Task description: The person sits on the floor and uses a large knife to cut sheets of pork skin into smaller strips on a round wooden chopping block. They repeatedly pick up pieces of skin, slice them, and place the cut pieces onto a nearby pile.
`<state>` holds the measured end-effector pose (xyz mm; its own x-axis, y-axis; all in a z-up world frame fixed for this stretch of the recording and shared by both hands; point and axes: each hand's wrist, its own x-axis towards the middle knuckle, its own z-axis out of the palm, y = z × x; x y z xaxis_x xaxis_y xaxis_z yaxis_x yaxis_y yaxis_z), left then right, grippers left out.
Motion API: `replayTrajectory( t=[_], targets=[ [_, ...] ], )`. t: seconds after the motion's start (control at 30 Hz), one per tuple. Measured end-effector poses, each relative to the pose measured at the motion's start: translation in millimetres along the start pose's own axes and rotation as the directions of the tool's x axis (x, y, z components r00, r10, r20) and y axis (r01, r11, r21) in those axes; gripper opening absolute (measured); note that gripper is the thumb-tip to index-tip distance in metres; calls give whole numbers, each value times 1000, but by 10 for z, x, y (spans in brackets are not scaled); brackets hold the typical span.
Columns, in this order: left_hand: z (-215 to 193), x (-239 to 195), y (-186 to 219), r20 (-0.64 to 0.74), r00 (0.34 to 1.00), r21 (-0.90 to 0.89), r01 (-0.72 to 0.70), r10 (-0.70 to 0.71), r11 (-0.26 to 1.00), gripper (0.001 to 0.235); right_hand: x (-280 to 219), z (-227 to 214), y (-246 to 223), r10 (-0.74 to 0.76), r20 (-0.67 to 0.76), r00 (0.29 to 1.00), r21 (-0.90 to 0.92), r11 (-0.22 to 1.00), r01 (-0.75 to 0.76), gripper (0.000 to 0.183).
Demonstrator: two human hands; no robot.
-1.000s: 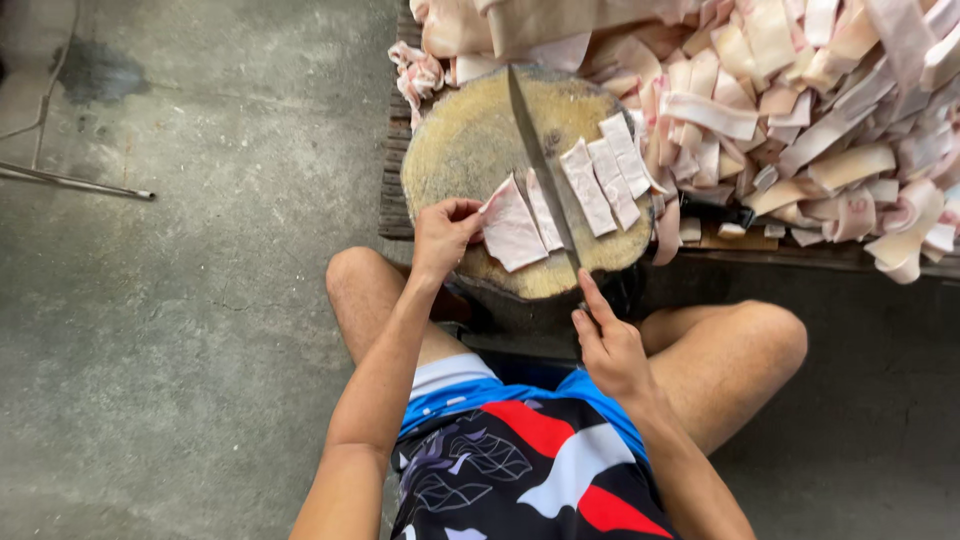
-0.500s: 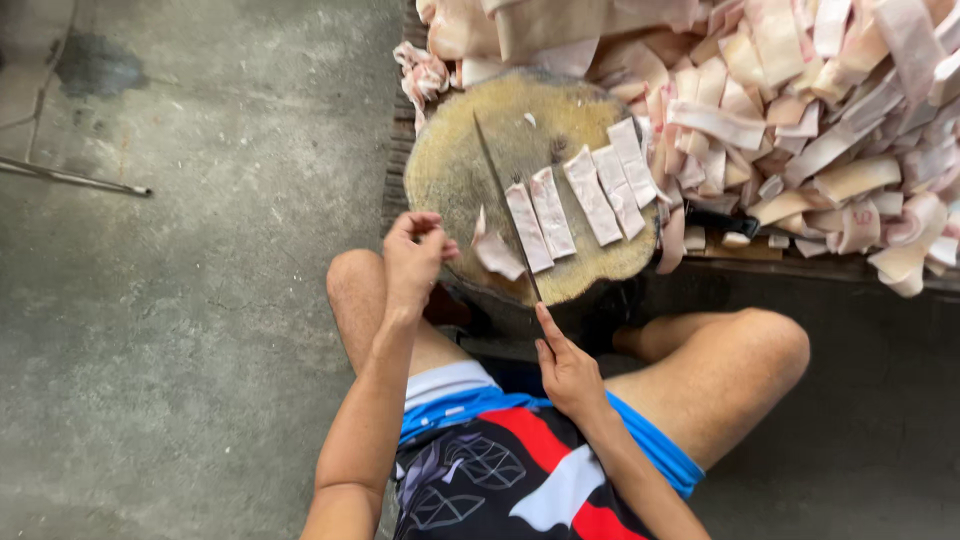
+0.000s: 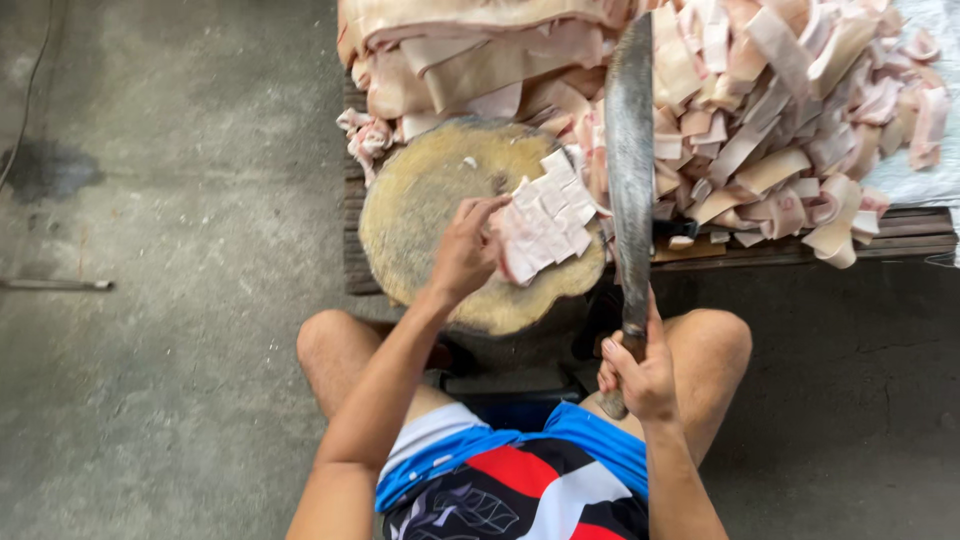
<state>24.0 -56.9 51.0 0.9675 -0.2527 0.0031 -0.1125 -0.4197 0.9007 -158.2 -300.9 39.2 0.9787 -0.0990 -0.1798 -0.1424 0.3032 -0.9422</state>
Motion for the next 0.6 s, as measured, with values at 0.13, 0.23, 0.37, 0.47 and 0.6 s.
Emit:
replayTrajectory(
  t=[0.13, 0.23, 0.37, 0.47, 0.6],
  targets=[
    [23, 590, -70, 411, 875, 410, -429, 257, 805, 39, -5, -178, -86, -54, -20, 998, 36, 998, 55, 89],
    [490, 1160, -7, 598, 660, 315, -715, 455, 624, 49, 101, -233, -72, -66, -55, 996, 21, 998, 67, 86],
    [1028, 1676, 265, 816, 578, 482, -705, 27, 521, 72, 110, -295, -19, -125, -46, 991, -21, 992, 124, 82],
    [1149, 1772, 459, 816, 534, 576, -717, -222, 393, 56, 132, -300, -21, -112, -77, 991, -6, 994, 111, 82],
    [1241, 1838, 340, 838, 545, 523, -776, -43, 353, 24, 144, -278, 12, -62, -99, 993, 66, 995, 69, 75]
  ],
)
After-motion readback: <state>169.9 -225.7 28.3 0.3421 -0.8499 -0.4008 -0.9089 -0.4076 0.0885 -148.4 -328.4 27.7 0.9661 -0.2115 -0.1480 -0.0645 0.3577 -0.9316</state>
